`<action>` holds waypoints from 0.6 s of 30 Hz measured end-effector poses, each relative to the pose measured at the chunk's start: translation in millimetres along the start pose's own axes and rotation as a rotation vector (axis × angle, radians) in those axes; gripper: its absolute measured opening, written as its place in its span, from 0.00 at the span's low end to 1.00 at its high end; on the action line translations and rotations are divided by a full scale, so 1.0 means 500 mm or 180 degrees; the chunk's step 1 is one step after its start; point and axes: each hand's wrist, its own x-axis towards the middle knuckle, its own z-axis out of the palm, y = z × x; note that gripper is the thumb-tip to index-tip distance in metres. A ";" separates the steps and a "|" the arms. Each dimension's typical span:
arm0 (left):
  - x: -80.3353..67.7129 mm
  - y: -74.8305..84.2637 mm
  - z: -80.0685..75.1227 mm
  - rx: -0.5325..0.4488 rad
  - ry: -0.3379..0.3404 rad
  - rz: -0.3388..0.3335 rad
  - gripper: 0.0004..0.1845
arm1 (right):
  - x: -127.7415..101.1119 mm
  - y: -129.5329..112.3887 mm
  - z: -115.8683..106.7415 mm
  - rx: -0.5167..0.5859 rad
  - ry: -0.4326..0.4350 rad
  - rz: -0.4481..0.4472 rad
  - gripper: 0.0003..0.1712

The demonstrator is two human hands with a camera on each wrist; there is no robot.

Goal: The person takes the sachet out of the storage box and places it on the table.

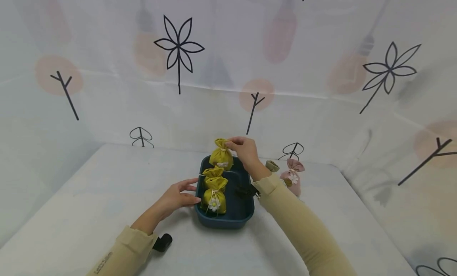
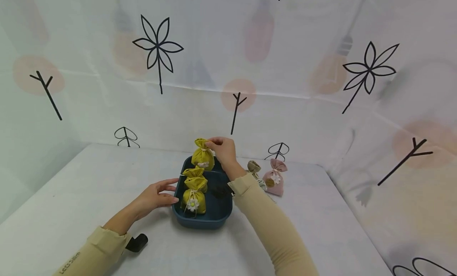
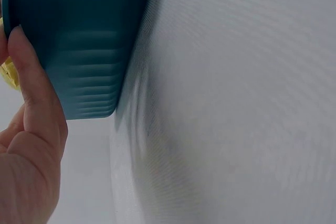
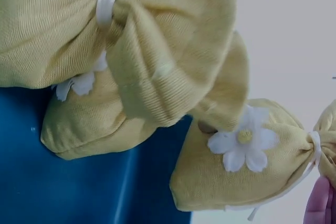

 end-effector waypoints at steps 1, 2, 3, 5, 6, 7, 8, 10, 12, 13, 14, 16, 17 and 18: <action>0.000 0.000 0.001 0.0003 0.0002 -0.0005 0.37 | -0.004 -0.003 -0.004 0.0011 0.0026 -0.0024 0.12; 0.001 0.000 0.002 0.0007 0.0006 -0.0006 0.37 | -0.008 -0.007 -0.007 0.0027 0.0045 -0.0043 0.12; 0.001 0.000 0.002 0.0007 0.0014 -0.0009 0.37 | -0.012 -0.010 -0.010 0.0040 0.0053 -0.0065 0.12; 0.002 0.000 0.003 0.0014 0.0033 -0.0013 0.37 | -0.020 -0.017 -0.015 0.0060 0.0053 -0.0108 0.12; 0.002 0.000 0.004 0.0015 0.0042 -0.0016 0.37 | -0.024 -0.020 -0.018 0.0066 0.0058 -0.0119 0.12; 0.002 -0.001 0.004 0.0009 0.0041 -0.0018 0.37 | -0.028 -0.023 -0.021 0.0072 0.0061 -0.0124 0.12; 0.002 -0.001 0.004 0.0008 0.0042 -0.0018 0.37 | -0.032 -0.026 -0.022 0.0082 0.0064 -0.0126 0.12; 0.001 0.000 0.004 -0.0002 0.0031 -0.0018 0.37 | -0.039 -0.032 -0.026 0.0086 0.0072 -0.0147 0.12; 0.001 0.000 0.004 -0.0006 0.0020 -0.0018 0.37 | -0.049 -0.039 -0.031 0.0073 0.0096 -0.0160 0.12; 0.001 0.001 0.004 -0.0005 0.0021 -0.0017 0.37 | -0.053 -0.042 -0.033 0.0092 0.0099 -0.0177 0.12; 0.001 0.000 0.004 -0.0002 0.0021 -0.0015 0.37 | -0.059 -0.045 -0.036 0.0096 0.0101 -0.0192 0.12; 0.000 0.000 0.003 -0.0003 0.0020 -0.0009 0.37 | -0.068 -0.050 -0.040 0.0094 0.0093 -0.0235 0.12; 0.000 -0.001 0.003 -0.0004 0.0019 -0.0006 0.37 | -0.073 -0.053 -0.043 0.0086 0.0094 -0.0238 0.12; 0.000 -0.001 0.003 -0.0006 0.0016 -0.0001 0.37 | -0.078 -0.055 -0.045 0.0103 0.0090 -0.0236 0.12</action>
